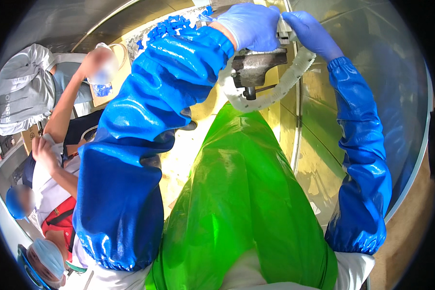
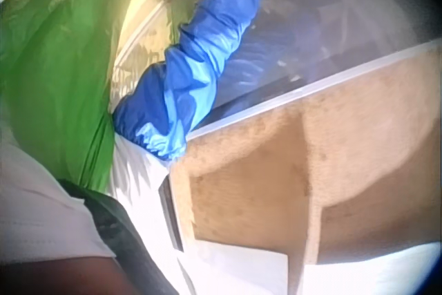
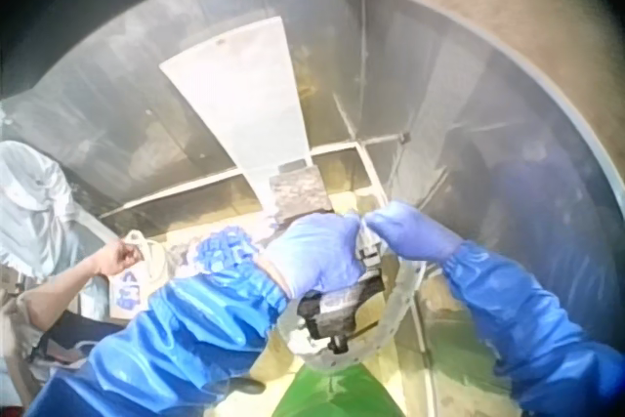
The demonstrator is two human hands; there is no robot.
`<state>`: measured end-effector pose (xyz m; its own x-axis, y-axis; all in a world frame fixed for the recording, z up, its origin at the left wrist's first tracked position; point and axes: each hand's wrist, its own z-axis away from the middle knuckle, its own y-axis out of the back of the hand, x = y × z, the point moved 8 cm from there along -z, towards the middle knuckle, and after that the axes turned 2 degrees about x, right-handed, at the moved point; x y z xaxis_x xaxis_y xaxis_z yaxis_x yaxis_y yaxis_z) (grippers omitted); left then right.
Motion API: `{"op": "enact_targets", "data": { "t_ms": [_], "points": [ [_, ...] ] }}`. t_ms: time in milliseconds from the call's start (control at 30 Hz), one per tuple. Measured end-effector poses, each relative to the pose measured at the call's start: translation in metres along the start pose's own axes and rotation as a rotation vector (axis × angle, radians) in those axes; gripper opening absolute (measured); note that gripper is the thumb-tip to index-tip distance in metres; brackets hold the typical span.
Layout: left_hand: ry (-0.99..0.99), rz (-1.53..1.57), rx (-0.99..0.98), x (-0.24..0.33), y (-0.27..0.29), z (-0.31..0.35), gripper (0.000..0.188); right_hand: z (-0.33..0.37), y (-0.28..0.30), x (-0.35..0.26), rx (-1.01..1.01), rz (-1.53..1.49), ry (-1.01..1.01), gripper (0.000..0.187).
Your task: The person attaches small blue plastic pieces to a white circular plastic frame held in a vise. They repeatedly pick up blue pieces and press them into slots around the frame's circumference, occasionally rotating the frame to access different sections.
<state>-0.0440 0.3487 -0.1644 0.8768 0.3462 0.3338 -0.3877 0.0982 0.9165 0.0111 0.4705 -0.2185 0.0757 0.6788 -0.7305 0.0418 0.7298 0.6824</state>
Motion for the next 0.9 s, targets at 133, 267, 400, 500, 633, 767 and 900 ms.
{"op": "enact_targets", "data": {
  "t_ms": [133, 267, 400, 500, 633, 767, 900],
  "points": [
    [-0.029, 0.032, -0.099, 0.004, -0.004, -0.002, 0.054, -0.001, -0.001, 0.005, -0.061, -0.053, 0.013, 0.046],
    [-0.142, 0.089, -0.116, 0.009, -0.011, 0.004, 0.056, 0.008, -0.004, 0.005, 0.069, 0.092, 0.139, 0.044],
    [-0.141, 0.094, -0.145, 0.009, -0.01, -0.001, 0.061, 0.012, 0.003, 0.001, 0.18, 0.162, 0.232, 0.042],
    [-0.08, 0.064, -0.15, 0.001, -0.006, -0.009, 0.066, 0.015, 0.009, -0.028, 0.318, 0.53, 0.666, 0.042],
    [-0.06, 0.358, -0.081, 0.017, 0.023, 0.022, 0.063, 0.024, 0.038, -0.038, -0.009, 0.136, 0.044, 0.04],
    [-0.185, 0.47, -0.17, 0.028, 0.047, 0.052, 0.053, 0.042, 0.051, -0.073, -0.188, -0.09, -0.096, 0.049],
    [-0.297, 0.586, -0.108, 0.047, 0.059, 0.103, 0.056, 0.085, 0.046, -0.144, -0.394, -0.285, -0.122, 0.062]
  ]
}}
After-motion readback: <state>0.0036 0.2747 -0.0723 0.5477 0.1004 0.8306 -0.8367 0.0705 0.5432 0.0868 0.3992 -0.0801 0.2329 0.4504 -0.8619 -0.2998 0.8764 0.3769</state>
